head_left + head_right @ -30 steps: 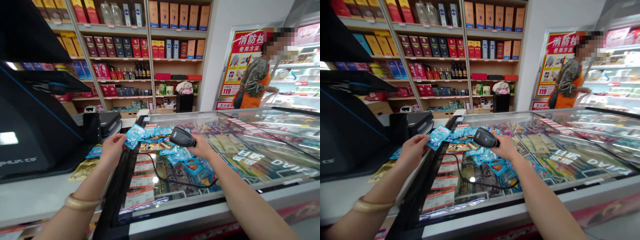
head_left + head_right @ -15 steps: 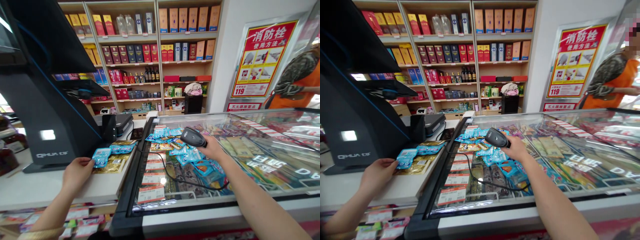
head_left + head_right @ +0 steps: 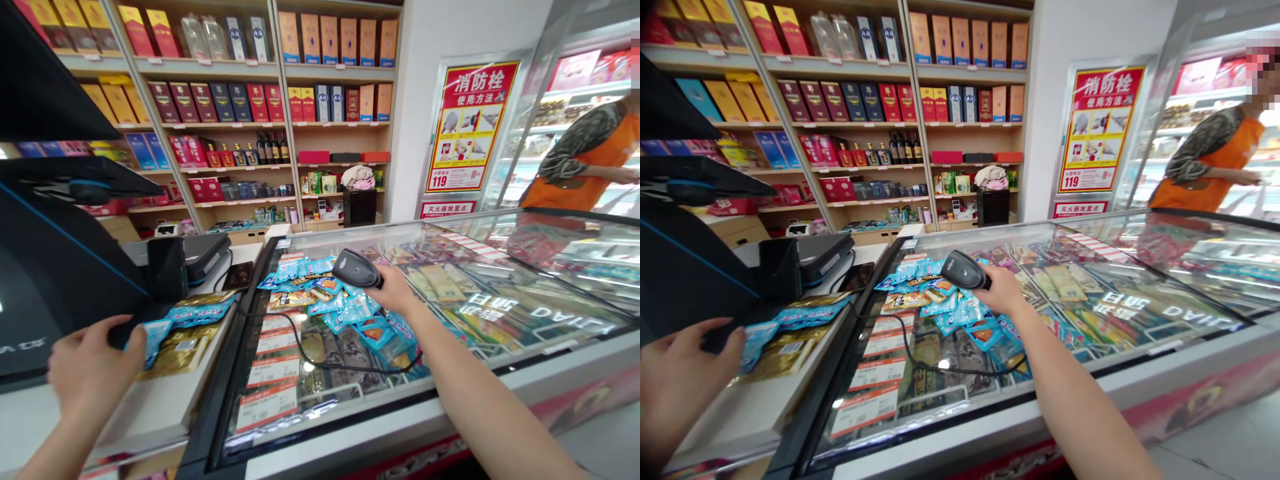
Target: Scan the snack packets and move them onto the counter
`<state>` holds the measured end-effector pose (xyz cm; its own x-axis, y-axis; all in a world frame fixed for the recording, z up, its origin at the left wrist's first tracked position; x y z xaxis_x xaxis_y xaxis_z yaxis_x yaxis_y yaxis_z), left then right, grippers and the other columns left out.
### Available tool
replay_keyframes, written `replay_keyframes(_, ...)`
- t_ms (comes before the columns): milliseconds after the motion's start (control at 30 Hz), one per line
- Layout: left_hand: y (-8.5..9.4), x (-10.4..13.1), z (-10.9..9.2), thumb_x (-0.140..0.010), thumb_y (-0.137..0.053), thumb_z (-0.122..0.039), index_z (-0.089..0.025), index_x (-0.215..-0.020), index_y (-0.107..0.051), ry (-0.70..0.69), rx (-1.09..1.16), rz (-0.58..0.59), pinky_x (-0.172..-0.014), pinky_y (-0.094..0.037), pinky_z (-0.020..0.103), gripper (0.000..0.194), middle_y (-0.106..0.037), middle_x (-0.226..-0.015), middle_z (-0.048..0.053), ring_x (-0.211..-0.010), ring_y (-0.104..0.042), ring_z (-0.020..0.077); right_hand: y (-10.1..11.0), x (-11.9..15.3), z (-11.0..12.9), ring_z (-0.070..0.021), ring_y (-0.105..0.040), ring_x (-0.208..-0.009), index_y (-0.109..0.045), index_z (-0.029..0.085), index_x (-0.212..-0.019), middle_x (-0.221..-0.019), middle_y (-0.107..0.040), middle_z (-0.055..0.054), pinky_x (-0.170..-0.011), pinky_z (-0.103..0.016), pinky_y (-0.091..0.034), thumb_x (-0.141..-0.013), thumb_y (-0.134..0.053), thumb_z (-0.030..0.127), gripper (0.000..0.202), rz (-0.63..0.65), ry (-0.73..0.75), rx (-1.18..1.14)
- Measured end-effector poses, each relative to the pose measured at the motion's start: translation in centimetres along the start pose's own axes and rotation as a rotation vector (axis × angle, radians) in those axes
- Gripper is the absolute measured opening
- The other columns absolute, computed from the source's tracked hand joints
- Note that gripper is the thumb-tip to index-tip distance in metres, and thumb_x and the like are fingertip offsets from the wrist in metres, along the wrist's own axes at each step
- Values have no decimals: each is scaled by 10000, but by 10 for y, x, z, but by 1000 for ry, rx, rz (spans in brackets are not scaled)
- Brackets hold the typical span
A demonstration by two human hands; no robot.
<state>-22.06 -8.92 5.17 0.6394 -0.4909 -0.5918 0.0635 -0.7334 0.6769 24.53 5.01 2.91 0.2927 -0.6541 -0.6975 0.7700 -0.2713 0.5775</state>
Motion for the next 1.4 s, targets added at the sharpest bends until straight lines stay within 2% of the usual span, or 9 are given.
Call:
replay_keyframes(100,-12,2,-51,-737,-472,-488,-172,-1082,-663,-155,140,15,-937,-473,453,506,-650,-962,127,-1075,-585,323,0,0,1,-223,-677,-739,-709,205,-928,-835,-744,-42,-701,-286,-479,-671,-642,213,265,1,-9,-5)
replay_keyframes(200,-46,8,-109,-736,-511,-460,-160,-1069,-642,-162,375,286,-811,-516,358,467,-691,-990,104,-860,-655,244,0,0,1,-229,-679,-743,-706,205,-917,-831,-743,-48,-695,-289,-478,-674,-644,219,250,-2,-12,-10)
replay_keyframes(300,-90,16,-159,-751,-528,-482,-166,-990,-664,-156,386,490,-786,-508,342,419,-729,-919,112,-865,-680,262,0,0,-1,-227,-679,-759,-702,211,-923,-845,-745,-49,-698,-288,-481,-678,-642,218,252,-6,-11,-23)
replay_keyframes(400,-126,18,-187,-667,-628,-488,-169,-750,-660,-130,303,565,-775,-506,373,330,-728,-843,177,-936,-680,344,-1,-1,-3,-216,-674,-738,-701,215,-909,-830,-743,-41,-688,-281,-482,-679,-640,213,238,3,-16,-25)
replay_keyframes(633,-152,16,-193,-511,-748,-393,-225,-495,-501,-49,312,568,-766,-506,447,299,-678,-672,180,-931,-668,424,-2,-2,-6,-218,-680,-765,-691,215,-898,-853,-742,-46,-705,-279,-483,-674,-661,216,226,18,-16,-22)
replay_keyframes(833,-144,25,-184,-553,-706,-303,-216,-551,-515,101,618,535,-694,-531,419,210,-573,-507,47,-744,-685,329,-3,-1,-3,-220,-688,-797,-700,214,-967,-872,-744,-46,-721,-277,-481,-690,-671,212,279,23,-2,-28)
replay_keyframes(1033,-127,56,-199,-707,-587,-297,-210,-767,-490,155,964,512,-685,-558,326,144,-591,-652,-9,-659,-687,188,-2,-3,7,-207,-680,-775,-693,201,-923,-845,-734,-40,-700,-266,-484,-699,-664,221,226,50,33,-89)
replay_keyframes(1200,-121,90,-214,-679,-670,-356,-224,-751,-449,103,1221,568,-726,-553,339,267,-579,-718,-13,-746,-703,212,-2,-3,13,-196,-665,-718,-677,205,-849,-780,-718,-23,-672,-260,-478,-669,-664,210,181,59,52,-80)
replay_keyframes(1400,-118,104,-221,-637,-713,-415,-218,-739,-449,52,1234,630,-699,-547,341,345,-522,-705,-40,-682,-675,197,-3,-4,19,-199,-674,-741,-692,214,-848,-789,-723,-19,-675,-253,-471,-667,-658,202,185,96,93,-113)
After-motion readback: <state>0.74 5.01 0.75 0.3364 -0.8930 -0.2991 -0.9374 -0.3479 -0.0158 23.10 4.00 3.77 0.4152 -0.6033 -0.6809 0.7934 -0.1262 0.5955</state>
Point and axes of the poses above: each hand's wrist, its own x-axis away from the middle knuckle, its own y-axis out of the back of the hand, z = x × y, the point moved 3 cm from there along -x, towards the middle knuckle
